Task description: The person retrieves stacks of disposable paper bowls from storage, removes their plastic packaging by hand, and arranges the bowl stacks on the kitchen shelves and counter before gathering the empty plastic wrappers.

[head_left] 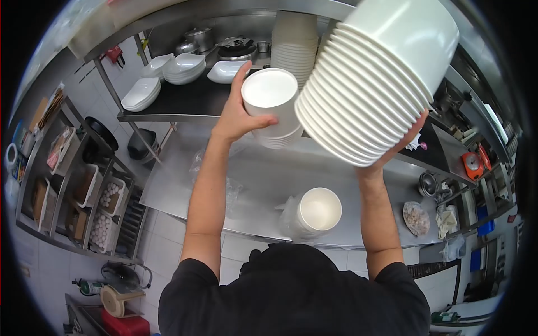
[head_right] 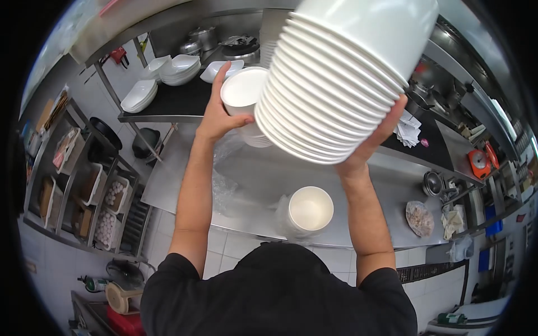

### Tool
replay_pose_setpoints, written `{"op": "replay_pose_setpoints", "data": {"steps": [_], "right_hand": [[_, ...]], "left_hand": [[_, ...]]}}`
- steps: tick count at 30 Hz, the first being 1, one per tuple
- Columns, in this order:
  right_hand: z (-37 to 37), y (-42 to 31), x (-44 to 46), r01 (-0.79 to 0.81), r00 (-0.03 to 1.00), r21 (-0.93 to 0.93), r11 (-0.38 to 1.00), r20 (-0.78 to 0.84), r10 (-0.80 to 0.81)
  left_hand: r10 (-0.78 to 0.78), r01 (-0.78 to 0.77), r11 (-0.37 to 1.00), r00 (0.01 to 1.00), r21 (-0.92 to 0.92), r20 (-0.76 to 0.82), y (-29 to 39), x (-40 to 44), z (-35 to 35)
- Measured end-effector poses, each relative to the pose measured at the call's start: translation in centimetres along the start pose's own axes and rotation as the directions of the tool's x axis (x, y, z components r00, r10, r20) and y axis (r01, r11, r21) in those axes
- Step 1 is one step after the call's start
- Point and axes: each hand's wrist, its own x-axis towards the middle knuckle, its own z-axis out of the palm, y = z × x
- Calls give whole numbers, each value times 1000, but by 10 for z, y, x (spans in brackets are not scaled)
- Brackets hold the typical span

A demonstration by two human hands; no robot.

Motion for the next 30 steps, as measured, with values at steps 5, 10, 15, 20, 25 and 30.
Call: {"op": "replay_pose_setpoints", "data": {"steps": [5,10,15,20,25,30], "right_hand": [[-17,-4,-42,-154,988,86,984,10,154],[-52,-8,-81,-411,911,215,886,91,401],[-82,-25,-129,-684,728,341,645,256,636],[-85,-45,-163,-820,567,393,417,455,686],[-58,-49,-137,-756,620,370,540,669,410],[-41,-55,-94,-634,731,504,586,637,243]], "left_hand": [[12,-10,981,1000,193,-10,-28,-1,18],[-8,9,991,1000,130,-9,-36,5,17],[45,-39,999,966,27,-256,-61,4,15],[-229,-194,679,861,-708,-455,-52,6,5],[-129,-99,640,964,-762,-234,3,-11,39],[-153,64,762,985,-645,-83,41,-20,36]]}}
